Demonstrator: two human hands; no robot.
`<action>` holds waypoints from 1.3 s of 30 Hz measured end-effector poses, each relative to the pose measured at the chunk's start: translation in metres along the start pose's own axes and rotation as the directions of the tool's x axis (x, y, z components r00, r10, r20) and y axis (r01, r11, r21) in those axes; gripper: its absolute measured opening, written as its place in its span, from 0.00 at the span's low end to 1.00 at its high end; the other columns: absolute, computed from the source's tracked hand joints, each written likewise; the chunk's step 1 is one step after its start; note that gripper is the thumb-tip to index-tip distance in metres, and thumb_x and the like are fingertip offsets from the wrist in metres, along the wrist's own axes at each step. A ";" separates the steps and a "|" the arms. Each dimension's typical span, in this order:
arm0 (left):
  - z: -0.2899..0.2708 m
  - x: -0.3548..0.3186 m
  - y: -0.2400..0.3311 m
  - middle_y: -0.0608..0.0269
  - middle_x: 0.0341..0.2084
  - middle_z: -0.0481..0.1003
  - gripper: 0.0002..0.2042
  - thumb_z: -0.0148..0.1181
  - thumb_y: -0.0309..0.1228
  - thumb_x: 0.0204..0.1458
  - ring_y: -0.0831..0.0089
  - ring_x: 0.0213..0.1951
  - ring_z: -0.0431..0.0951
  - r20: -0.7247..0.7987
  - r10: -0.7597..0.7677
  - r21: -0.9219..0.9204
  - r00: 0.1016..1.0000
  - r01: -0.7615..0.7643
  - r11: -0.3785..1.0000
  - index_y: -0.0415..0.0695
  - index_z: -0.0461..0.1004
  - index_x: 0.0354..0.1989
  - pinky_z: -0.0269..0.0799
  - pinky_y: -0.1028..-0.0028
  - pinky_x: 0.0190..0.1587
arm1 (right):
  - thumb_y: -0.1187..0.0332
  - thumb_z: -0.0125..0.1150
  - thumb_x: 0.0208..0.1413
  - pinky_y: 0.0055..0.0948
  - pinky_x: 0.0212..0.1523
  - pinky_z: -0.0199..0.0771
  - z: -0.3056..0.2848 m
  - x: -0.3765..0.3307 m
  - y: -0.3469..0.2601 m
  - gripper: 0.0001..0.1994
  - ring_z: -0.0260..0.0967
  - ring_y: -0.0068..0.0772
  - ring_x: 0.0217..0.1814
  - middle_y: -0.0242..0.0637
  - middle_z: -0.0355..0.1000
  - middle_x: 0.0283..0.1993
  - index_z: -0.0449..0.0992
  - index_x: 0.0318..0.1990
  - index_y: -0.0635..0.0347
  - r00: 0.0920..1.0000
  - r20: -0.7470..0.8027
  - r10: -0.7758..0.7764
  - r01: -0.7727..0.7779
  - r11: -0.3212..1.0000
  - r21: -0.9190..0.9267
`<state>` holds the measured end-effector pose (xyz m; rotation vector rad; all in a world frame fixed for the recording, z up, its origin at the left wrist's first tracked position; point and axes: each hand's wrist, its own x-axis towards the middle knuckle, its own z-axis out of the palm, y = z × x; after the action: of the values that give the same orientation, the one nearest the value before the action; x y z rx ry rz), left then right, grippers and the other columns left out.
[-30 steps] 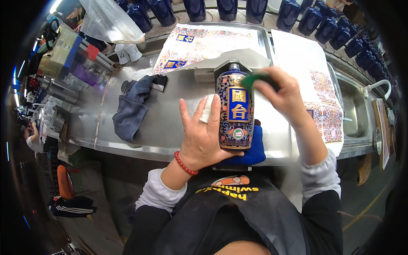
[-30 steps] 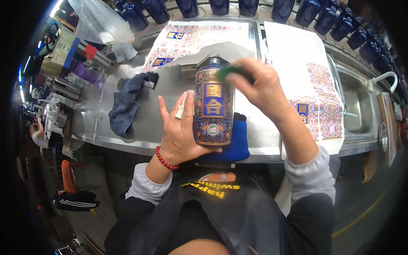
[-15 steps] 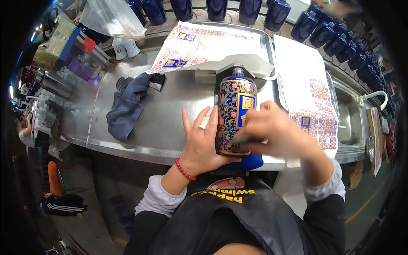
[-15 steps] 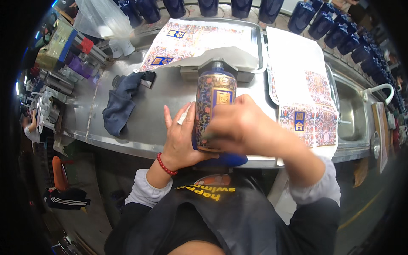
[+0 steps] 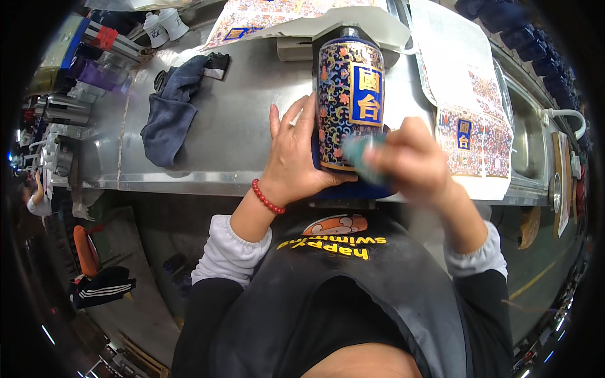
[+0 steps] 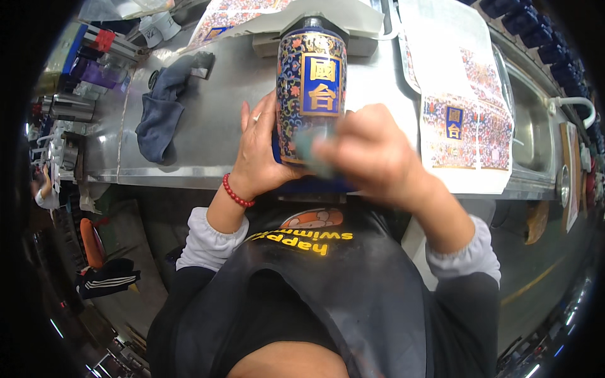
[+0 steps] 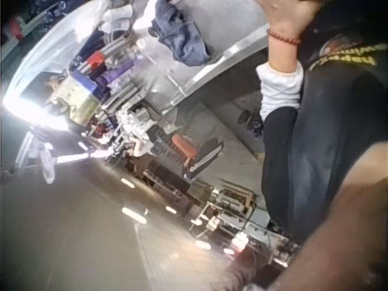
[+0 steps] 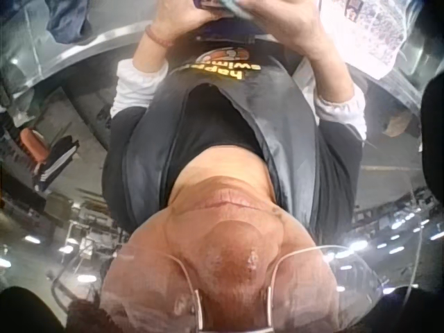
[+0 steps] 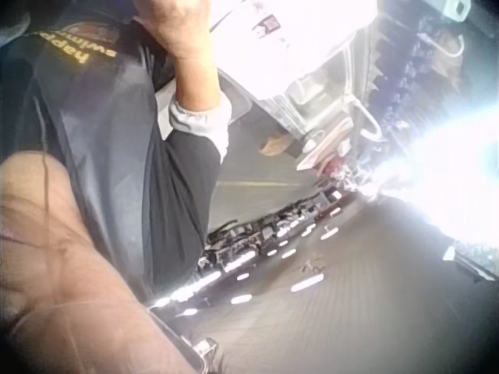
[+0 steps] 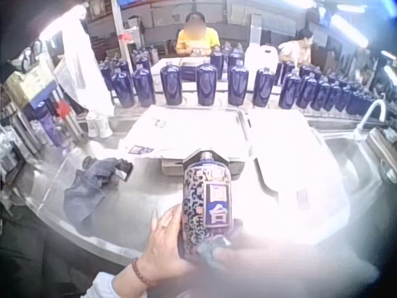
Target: The person places a decorative label onto a blue bottle, smooths it with a green tool, and then moves several similar bottles on the floor. The person repeats the labeling process on another bottle.
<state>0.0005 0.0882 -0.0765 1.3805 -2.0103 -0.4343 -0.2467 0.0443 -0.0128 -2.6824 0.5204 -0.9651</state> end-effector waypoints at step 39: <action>-0.008 -0.011 -0.005 0.38 0.69 0.59 0.60 0.67 0.62 0.47 0.43 0.71 0.54 0.043 0.110 -0.186 0.993 -0.100 0.977 0.35 0.39 0.77 0.34 0.37 0.71 | 0.68 0.60 0.65 0.27 0.49 0.73 0.030 -0.017 -0.047 0.15 0.73 0.26 0.46 0.38 0.76 0.44 0.72 0.55 0.64 0.611 -0.137 0.779 -0.614 0.577 0.538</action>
<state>0.0117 0.0974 -0.0770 1.1560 -2.0200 -0.5979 -0.2277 0.0972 -0.0295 -1.6070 1.1849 -1.1238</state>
